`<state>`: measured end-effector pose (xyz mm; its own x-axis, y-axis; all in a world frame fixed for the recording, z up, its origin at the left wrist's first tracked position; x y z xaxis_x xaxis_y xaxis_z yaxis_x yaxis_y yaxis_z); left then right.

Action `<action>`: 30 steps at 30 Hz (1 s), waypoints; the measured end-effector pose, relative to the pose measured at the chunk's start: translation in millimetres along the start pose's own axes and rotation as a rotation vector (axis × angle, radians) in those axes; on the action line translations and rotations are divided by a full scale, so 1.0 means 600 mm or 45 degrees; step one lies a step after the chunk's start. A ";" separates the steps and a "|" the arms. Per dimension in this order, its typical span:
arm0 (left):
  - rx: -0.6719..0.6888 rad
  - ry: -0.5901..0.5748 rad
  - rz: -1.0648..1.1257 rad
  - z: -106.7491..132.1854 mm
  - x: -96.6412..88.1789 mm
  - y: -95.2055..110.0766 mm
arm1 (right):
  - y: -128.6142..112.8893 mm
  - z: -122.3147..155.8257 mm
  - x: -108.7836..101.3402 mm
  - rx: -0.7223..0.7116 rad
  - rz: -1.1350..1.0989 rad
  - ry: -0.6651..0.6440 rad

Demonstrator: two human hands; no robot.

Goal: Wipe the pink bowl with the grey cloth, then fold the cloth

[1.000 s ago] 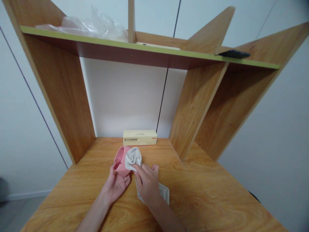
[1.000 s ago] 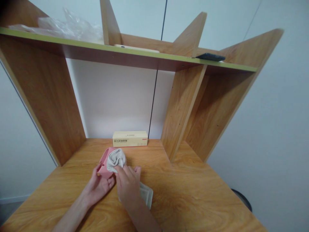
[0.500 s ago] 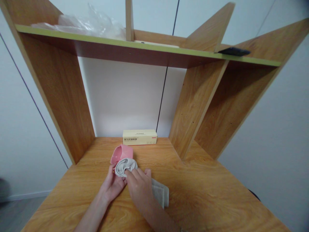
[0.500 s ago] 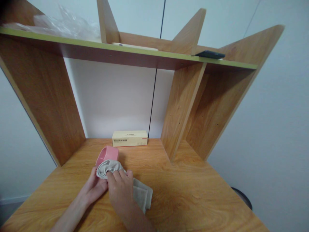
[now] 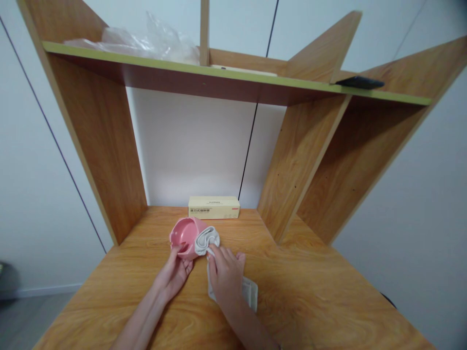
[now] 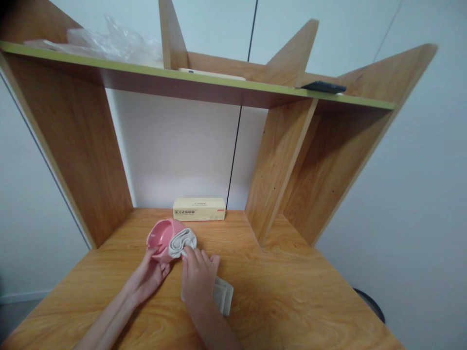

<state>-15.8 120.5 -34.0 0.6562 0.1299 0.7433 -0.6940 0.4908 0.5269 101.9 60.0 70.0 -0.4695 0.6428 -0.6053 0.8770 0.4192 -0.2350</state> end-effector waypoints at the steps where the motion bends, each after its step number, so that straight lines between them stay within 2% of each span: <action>1: 0.020 0.016 -0.011 -0.001 -0.002 0.002 | 0.005 0.001 0.002 0.031 -0.016 -0.006; 6: 0.238 0.111 -0.124 -0.007 -0.015 0.022 | 0.038 0.007 0.005 0.226 -0.139 -0.012; 9: 0.392 0.106 -0.258 -0.007 -0.012 0.035 | 0.054 0.009 0.008 0.279 -0.169 -0.011; 12: 0.516 0.163 -0.428 -0.001 -0.010 0.046 | 0.070 0.011 0.012 0.328 -0.177 -0.011; 19: 0.780 0.255 -0.837 0.035 0.021 0.077 | 0.090 0.015 0.014 0.410 -0.232 -0.007; 24: 0.879 0.254 -1.029 0.047 0.037 0.083 | 0.096 0.017 0.013 0.451 -0.280 0.012; 30: 0.930 0.220 -1.203 0.051 0.050 0.076 | 0.112 0.021 0.014 0.494 -0.332 0.036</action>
<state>-37.1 120.4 25.1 0.9876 0.1234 -0.0973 0.1146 -0.1415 0.9833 158.3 85.8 39.5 -0.6771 0.5674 -0.4685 0.7004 0.3016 -0.6470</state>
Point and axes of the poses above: each hand's wrist, its own z-axis away from the middle knuckle, its own x-axis out of the palm, y = z × x, the point moved 9 cm from there along -z, towards the middle knuckle, and after that the axes turned 9 degrees about -x, right-handed, at the moved point
